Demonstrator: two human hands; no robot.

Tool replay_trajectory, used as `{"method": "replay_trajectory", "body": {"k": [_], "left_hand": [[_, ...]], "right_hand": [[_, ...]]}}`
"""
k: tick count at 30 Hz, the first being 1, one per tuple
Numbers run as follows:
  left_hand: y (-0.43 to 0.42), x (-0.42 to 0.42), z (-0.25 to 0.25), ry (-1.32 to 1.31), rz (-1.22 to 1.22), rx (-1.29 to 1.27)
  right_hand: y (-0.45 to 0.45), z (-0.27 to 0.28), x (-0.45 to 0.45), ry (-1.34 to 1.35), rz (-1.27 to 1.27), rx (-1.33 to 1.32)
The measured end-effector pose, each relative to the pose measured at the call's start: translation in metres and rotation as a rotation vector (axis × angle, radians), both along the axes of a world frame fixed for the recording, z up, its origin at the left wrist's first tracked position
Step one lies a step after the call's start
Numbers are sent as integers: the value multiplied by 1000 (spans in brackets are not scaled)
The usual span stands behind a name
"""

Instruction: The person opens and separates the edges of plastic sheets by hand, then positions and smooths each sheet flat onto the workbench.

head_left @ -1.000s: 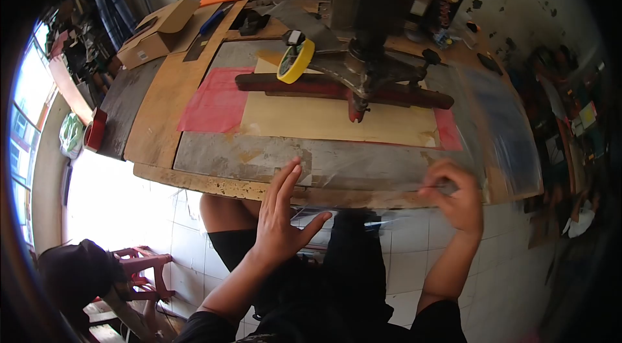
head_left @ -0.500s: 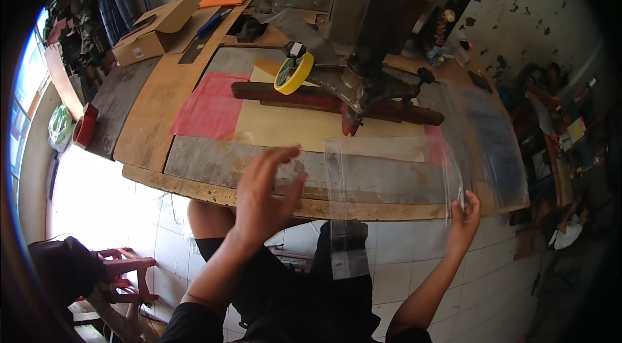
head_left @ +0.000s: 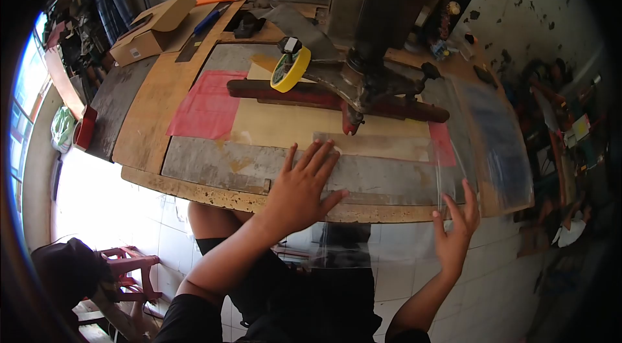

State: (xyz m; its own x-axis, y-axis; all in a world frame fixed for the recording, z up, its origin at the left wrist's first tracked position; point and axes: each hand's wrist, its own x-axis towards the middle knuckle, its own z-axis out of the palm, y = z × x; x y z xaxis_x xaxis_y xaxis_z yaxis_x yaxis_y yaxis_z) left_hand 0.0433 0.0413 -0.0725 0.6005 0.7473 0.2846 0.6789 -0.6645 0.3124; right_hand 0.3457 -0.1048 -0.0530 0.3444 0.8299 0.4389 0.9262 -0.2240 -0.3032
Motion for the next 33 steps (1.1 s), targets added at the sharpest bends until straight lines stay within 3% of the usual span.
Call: {"method": "replay_trajectory", "body": {"k": [2, 4, 7, 17, 26, 31, 33], "left_hand": [[14, -3, 2, 18, 16, -4], [27, -4, 0, 18, 46, -5], [41, -3, -12, 28, 51, 78], [47, -2, -5, 17, 70, 6], [54, -2, -17, -40, 85, 124], [6, -15, 14, -111, -2, 228], [-37, -30, 21, -262, -50, 8]], "right_hand": [[6, -2, 1, -146, 125, -35], [16, -13, 4, 63, 324, -190], [27, -13, -4, 32, 297, -171], [60, -8, 7, -4, 328, -162], [65, -21, 11, 147, 356, -119], [65, -25, 14, 128, 353, -102], [64, -24, 14, 133, 348, -100]]}}
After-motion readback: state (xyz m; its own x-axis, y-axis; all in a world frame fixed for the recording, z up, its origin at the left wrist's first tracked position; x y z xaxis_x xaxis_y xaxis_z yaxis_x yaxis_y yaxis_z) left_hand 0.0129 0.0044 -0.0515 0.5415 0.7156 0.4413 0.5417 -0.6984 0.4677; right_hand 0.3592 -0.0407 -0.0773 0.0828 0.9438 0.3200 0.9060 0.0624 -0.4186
